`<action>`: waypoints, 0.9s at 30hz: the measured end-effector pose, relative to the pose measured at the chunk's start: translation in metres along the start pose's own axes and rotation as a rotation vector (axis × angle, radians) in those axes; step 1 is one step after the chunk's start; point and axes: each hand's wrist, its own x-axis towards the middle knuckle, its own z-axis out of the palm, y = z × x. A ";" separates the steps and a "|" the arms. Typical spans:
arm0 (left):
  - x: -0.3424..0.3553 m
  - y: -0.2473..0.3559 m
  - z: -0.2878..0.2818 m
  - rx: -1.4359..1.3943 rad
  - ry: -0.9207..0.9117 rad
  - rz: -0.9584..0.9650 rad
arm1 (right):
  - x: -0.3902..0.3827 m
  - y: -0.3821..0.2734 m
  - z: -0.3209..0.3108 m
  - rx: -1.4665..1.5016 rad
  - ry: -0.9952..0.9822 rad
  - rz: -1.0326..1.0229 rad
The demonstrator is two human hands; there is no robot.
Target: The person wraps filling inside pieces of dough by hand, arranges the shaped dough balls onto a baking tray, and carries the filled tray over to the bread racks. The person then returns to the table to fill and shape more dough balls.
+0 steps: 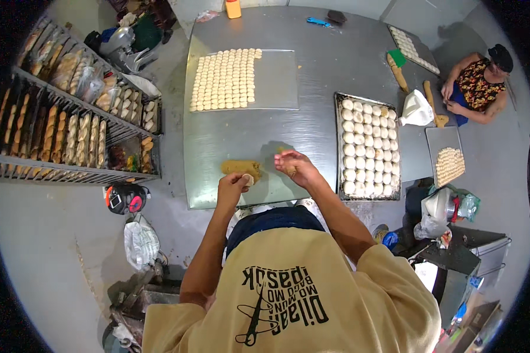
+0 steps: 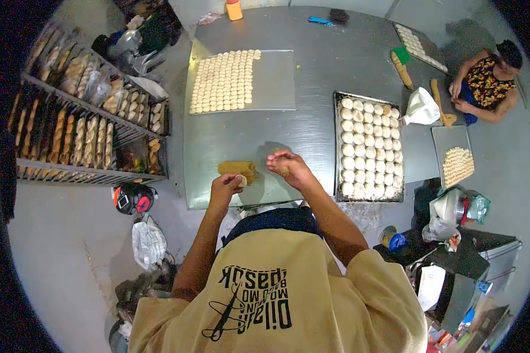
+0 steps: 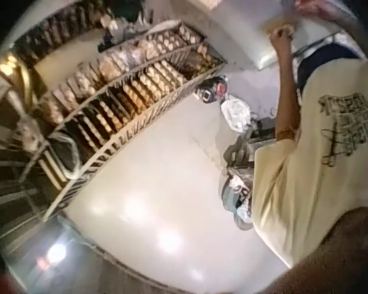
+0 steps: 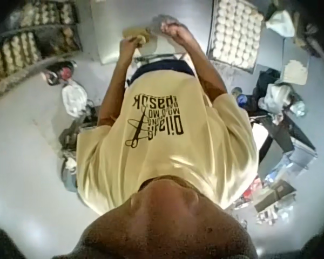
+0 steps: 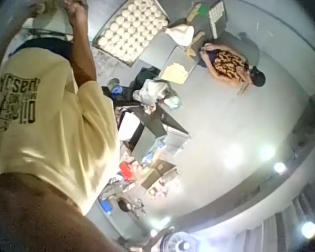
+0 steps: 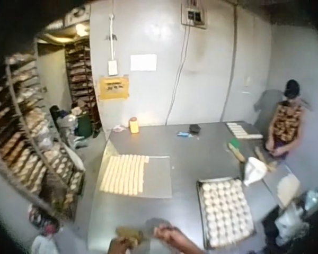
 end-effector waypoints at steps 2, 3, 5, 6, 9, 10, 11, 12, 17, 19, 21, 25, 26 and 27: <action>0.005 -0.003 0.012 -0.010 -0.033 0.011 | -0.005 -0.015 0.002 -0.086 0.096 -0.029; 0.006 -0.005 0.020 -0.037 -0.079 0.040 | -0.008 -0.023 0.004 -0.077 0.126 -0.002; 0.016 -0.024 0.024 -0.102 -0.171 0.077 | -0.012 -0.039 0.018 -0.069 0.119 0.022; 0.022 -0.033 0.028 -0.088 -0.205 0.060 | -0.022 -0.047 0.024 -0.197 0.195 0.021; 0.019 -0.022 0.060 0.007 -0.232 0.024 | -0.039 -0.061 -0.002 -0.311 0.294 0.043; 0.016 -0.013 0.068 0.007 -0.237 0.032 | -0.046 -0.066 -0.005 -0.236 0.173 -0.006; 0.017 -0.007 0.069 0.015 -0.234 0.034 | -0.058 -0.075 -0.003 -0.163 0.056 -0.054; 0.020 -0.002 0.073 -0.003 -0.244 0.034 | -0.076 -0.083 0.010 -0.043 0.034 -0.081; 0.011 0.035 0.096 -0.135 -0.312 0.038 | -0.086 -0.072 -0.056 0.403 0.074 -0.086; 0.014 0.033 0.101 -0.130 -0.361 0.060 | -0.059 -0.047 -0.088 0.301 0.079 -0.106; 0.014 0.029 0.109 -0.114 -0.372 0.051 | -0.057 -0.046 -0.075 0.223 0.145 -0.084; 0.011 0.035 0.125 -0.058 -0.316 -0.014 | -0.065 -0.068 -0.034 -0.244 0.250 -0.076; 0.010 0.037 0.129 -0.059 -0.309 -0.004 | -0.071 -0.077 -0.033 -0.353 0.207 -0.056; 0.010 0.038 0.133 -0.062 -0.300 0.008 | -0.075 -0.079 -0.028 -0.354 0.204 -0.054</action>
